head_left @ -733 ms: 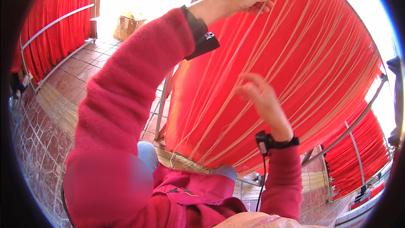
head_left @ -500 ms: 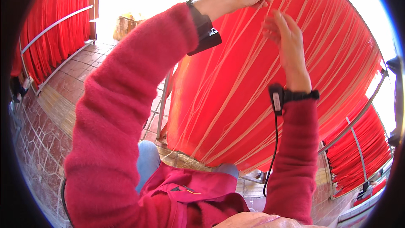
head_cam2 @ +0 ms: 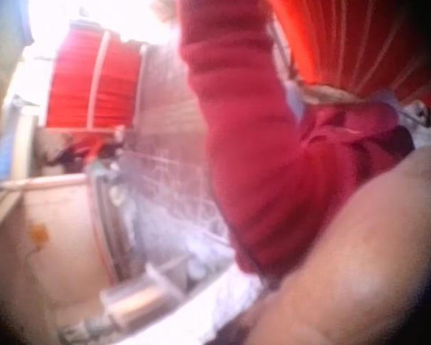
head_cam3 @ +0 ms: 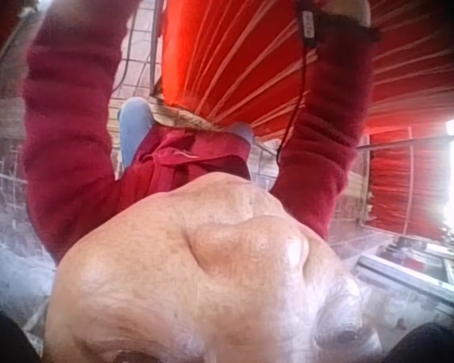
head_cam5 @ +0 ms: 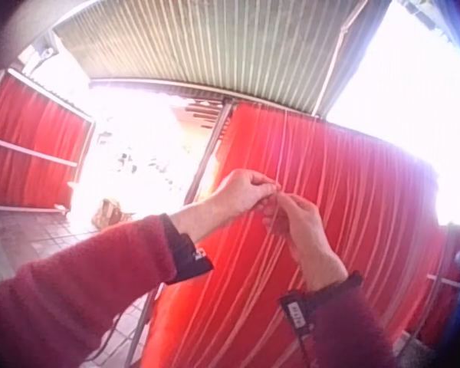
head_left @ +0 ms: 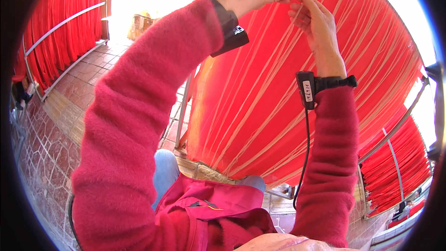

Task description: The person repeatedly ties small knots in thin white strings attached to a large red fabric panel. They pull the strings taut, form loops, and secure them by hand while seated in a workshop-like space.

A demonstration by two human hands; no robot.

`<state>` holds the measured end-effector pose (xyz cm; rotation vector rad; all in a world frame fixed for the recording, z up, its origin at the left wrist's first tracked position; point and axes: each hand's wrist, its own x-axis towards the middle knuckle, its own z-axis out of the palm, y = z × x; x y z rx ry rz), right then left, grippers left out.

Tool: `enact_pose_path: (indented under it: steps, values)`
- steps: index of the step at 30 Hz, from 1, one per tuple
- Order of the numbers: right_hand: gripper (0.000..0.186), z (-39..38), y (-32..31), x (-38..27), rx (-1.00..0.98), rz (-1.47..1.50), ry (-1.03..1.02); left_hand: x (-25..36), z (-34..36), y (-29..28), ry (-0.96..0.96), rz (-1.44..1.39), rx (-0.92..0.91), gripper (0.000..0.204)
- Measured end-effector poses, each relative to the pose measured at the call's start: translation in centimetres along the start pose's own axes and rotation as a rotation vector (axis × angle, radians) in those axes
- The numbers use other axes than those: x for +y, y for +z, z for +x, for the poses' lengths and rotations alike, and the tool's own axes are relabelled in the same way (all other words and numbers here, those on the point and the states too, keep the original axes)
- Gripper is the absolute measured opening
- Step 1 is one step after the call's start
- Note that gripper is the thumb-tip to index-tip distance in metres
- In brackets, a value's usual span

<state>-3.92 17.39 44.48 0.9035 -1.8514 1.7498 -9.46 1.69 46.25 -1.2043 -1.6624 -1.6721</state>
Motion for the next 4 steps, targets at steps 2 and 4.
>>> enact_pose_path:
  steps: [2, 4]
  values:
    - [0.035, 0.04, -0.02, -0.12, 0.039, -0.059, 0.009, 0.46, -0.13, -0.20, -0.005, 0.089, 0.018, 0.017]
    - [0.035, 0.11, 0.00, -0.15, 0.055, -0.085, 0.011, 0.99, -0.46, -0.25, -0.033, 0.198, 0.045, 0.017]
